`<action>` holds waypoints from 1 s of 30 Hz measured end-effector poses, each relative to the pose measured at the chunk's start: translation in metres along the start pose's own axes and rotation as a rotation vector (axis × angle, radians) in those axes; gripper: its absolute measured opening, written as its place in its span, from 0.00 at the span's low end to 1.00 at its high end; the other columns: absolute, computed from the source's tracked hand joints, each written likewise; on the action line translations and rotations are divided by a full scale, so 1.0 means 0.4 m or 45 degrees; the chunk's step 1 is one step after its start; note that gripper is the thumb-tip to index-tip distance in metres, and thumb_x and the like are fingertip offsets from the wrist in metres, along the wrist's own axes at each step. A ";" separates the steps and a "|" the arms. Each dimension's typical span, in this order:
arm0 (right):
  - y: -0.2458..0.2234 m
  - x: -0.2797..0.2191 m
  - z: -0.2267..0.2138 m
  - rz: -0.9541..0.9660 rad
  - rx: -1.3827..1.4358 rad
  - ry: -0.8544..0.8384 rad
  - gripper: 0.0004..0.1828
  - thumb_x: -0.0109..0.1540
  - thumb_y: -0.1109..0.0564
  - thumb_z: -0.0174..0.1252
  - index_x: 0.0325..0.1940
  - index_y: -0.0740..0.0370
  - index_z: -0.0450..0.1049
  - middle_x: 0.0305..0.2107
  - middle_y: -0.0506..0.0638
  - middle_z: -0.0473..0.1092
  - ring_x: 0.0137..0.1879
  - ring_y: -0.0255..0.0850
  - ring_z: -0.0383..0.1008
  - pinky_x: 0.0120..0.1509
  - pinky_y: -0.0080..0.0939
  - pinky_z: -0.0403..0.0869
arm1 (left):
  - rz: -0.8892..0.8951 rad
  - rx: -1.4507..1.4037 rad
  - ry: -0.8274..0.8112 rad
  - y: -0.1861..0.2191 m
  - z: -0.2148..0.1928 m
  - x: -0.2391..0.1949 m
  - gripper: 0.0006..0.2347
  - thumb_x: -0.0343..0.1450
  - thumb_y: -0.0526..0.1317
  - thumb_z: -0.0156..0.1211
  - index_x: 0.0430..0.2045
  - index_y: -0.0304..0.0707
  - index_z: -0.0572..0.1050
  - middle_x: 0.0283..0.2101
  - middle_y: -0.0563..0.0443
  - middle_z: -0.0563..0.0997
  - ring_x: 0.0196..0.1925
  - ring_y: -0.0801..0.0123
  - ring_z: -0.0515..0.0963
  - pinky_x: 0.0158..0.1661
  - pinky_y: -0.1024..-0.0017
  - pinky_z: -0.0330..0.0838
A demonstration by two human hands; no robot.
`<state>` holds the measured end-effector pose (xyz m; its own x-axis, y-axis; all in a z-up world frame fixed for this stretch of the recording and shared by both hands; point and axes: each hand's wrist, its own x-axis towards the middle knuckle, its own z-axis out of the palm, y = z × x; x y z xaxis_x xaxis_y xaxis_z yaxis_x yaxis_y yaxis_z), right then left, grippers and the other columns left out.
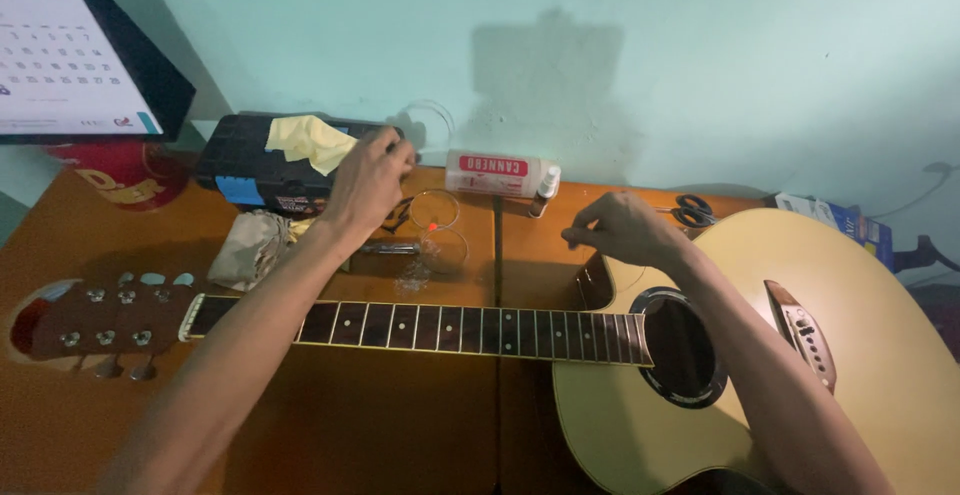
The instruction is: The person replaces the strings on an acoustic guitar. They thread a new string through the bridge, pull it taut, and wind it onto the tuning peg at the headstock. This process is repeated for multiple strings.
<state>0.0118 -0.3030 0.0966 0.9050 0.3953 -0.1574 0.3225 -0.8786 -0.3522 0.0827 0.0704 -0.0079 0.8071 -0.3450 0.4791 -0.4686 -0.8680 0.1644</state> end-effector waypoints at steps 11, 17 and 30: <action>-0.110 -0.026 -0.082 -0.441 -0.064 0.286 0.15 0.64 0.45 0.63 0.47 0.55 0.80 0.04 0.41 0.60 0.12 0.33 0.58 0.24 0.29 0.64 | 0.295 0.109 -0.354 0.056 0.067 -0.033 0.04 0.71 0.40 0.64 0.30 0.46 0.75 0.37 0.53 0.77 0.40 0.56 0.79 0.44 0.63 0.65; -0.178 -0.074 -0.142 -0.474 0.409 0.181 0.11 0.64 0.57 0.63 0.51 0.57 0.79 0.14 0.42 0.60 0.25 0.34 0.63 0.37 0.36 0.67 | 0.295 0.146 -0.604 0.034 0.132 -0.048 0.06 0.69 0.37 0.63 0.36 0.45 0.75 0.41 0.46 0.79 0.43 0.47 0.81 0.45 0.59 0.70; -0.185 -0.036 -0.066 -0.532 1.151 0.065 0.16 0.71 0.56 0.48 0.54 0.71 0.76 0.20 0.47 0.65 0.29 0.35 0.64 0.41 0.35 0.69 | 0.194 -0.755 -0.293 0.091 0.043 -0.018 0.36 0.69 0.75 0.35 0.34 0.41 0.79 0.33 0.40 0.80 0.37 0.54 0.82 0.37 0.62 0.75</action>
<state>-0.0177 -0.2507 0.1493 0.7846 0.5957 0.1721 0.3050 -0.1290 -0.9436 0.0662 0.0351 -0.0203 0.7416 -0.5734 0.3483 -0.6491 -0.4821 0.5884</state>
